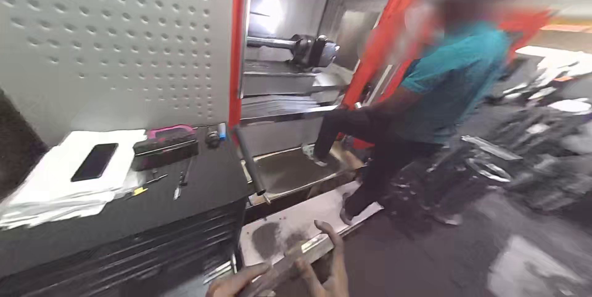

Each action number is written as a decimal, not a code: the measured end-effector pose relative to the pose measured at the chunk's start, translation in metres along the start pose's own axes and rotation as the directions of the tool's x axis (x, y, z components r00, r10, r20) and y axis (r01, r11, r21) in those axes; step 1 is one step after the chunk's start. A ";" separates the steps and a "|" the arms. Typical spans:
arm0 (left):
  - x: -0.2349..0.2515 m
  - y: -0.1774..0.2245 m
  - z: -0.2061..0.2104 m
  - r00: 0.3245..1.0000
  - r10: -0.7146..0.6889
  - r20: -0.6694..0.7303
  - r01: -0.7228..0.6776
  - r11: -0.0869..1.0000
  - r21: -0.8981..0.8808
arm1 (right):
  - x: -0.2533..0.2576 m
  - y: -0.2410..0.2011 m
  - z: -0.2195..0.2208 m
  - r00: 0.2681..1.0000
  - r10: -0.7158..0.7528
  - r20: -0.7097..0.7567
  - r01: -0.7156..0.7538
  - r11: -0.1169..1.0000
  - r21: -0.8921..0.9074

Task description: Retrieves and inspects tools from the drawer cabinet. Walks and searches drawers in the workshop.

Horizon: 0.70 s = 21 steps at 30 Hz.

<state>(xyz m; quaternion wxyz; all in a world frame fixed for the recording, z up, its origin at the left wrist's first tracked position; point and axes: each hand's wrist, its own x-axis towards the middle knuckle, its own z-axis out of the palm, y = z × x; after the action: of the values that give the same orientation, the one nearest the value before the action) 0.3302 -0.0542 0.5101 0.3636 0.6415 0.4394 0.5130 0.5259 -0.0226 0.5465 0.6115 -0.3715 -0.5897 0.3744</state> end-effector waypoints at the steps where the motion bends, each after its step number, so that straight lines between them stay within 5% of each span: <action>1: -0.002 -0.003 -0.002 1.000 0.007 -0.012 -0.007 1.000 -0.029 | 0.004 -0.001 0.002 0.999 0.024 0.038 -0.024 1.000 0.012; 4: -0.010 -0.009 -0.004 0.999 -0.017 -0.032 0.015 0.997 -0.073 | 0.008 0.007 0.007 0.981 0.101 0.168 -0.113 0.991 0.068; 10: -0.015 -0.015 -0.033 0.994 -0.110 -0.007 0.110 0.994 -0.028 | -0.002 0.016 0.039 0.987 0.095 0.132 -0.100 0.994 0.038; 16: -0.030 -0.031 -0.073 0.995 -0.067 -0.078 0.056 0.990 -0.129 | -0.027 0.022 0.092 0.995 0.097 0.039 -0.097 0.995 0.021; 21: -0.054 -0.022 -0.110 0.988 -0.048 -0.146 0.023 0.986 -0.166 | -0.069 0.030 0.163 0.975 0.183 0.126 -0.184 0.983 0.001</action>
<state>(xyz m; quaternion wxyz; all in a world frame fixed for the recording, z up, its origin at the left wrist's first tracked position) 0.2137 -0.0953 0.4941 0.3903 0.5612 0.4331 0.5875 0.3603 -0.0690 0.4937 0.5383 -0.3962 -0.5880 0.4556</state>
